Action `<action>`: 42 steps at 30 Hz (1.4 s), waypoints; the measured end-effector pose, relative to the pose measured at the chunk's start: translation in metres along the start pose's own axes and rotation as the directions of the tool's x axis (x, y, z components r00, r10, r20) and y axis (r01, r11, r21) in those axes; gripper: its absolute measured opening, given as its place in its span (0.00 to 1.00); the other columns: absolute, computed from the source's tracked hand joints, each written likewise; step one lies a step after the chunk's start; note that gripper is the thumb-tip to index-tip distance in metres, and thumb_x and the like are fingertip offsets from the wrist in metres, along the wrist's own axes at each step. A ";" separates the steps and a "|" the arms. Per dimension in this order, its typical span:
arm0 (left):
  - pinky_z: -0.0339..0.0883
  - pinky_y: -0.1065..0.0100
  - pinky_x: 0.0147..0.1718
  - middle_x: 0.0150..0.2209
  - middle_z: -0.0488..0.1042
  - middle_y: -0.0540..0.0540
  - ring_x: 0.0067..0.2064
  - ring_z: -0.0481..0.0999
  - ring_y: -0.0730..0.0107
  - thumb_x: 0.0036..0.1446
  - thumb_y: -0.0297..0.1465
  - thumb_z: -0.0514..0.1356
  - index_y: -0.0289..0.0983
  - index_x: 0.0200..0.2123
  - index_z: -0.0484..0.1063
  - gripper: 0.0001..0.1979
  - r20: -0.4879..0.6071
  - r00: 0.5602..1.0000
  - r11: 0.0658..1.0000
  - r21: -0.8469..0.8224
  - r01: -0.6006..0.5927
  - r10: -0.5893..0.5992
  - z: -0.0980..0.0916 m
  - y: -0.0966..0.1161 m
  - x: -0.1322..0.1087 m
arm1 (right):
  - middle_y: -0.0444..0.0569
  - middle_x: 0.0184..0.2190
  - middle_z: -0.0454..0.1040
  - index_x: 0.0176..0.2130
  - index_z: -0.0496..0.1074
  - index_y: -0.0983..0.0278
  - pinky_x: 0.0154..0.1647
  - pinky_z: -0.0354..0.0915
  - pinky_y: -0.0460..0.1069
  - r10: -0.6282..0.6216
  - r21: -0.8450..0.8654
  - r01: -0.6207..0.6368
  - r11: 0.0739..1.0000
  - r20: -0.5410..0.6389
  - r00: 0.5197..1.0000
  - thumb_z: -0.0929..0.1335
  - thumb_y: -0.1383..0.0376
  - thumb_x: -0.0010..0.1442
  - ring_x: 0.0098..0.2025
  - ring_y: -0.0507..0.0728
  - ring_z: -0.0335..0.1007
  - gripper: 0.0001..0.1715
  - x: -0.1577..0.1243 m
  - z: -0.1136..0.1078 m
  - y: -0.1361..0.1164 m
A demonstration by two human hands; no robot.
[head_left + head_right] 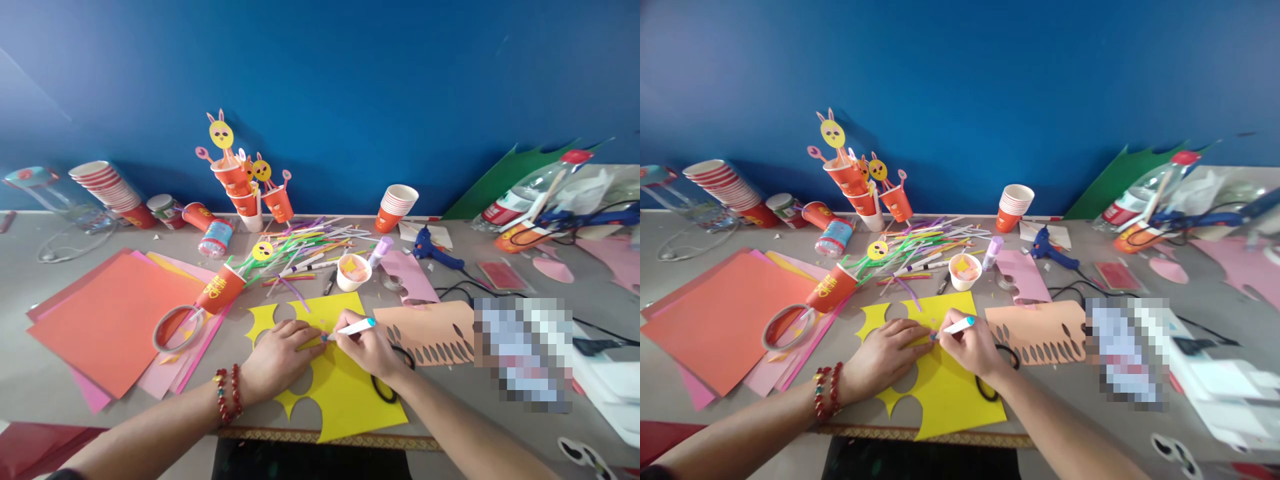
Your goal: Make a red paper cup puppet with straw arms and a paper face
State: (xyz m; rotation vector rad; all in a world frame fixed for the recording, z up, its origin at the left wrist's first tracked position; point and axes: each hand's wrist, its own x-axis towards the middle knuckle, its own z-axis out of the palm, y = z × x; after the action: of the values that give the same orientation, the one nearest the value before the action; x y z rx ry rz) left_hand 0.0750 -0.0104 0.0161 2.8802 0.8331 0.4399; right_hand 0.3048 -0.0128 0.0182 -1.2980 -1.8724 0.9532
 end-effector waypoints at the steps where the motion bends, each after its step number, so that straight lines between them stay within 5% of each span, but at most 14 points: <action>1: 0.71 0.56 0.49 0.56 0.75 0.44 0.54 0.72 0.57 0.62 0.24 0.55 0.42 0.53 0.72 0.18 0.002 1.000 1.000 0.000 -0.001 0.001 0.000 0.000 0.000 | 0.40 0.20 0.65 0.27 0.63 0.60 0.22 0.54 0.44 0.001 -0.003 -0.001 1.000 0.005 1.000 0.64 0.65 0.61 0.22 0.51 0.60 0.10 0.000 0.000 0.000; 30: 0.71 0.55 0.49 0.55 0.75 0.44 0.54 0.72 0.56 0.63 0.25 0.56 0.42 0.53 0.72 0.17 -0.001 1.000 1.000 0.003 -0.003 0.003 0.001 -0.001 -0.001 | 0.40 0.21 0.65 0.27 0.63 0.60 0.22 0.54 0.45 -0.007 0.006 0.007 1.000 -0.030 1.000 0.64 0.67 0.61 0.22 0.51 0.61 0.10 0.000 0.001 0.002; 42: 0.71 0.53 0.49 0.57 0.74 0.43 0.54 0.72 0.54 0.62 0.24 0.56 0.44 0.58 0.69 0.22 0.043 0.998 0.998 -0.045 0.042 -0.040 -0.001 0.001 -0.001 | 0.43 0.27 0.69 0.34 0.67 0.60 0.26 0.59 0.45 0.014 0.167 0.005 0.986 -0.117 0.993 0.63 0.60 0.67 0.27 0.53 0.65 0.10 -0.001 0.001 0.004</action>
State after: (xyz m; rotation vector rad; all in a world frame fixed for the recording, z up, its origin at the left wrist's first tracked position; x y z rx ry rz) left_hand 0.0748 -0.0120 0.0168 2.8148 0.8617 0.3875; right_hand 0.3061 -0.0133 0.0139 -1.2312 -1.6636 0.9913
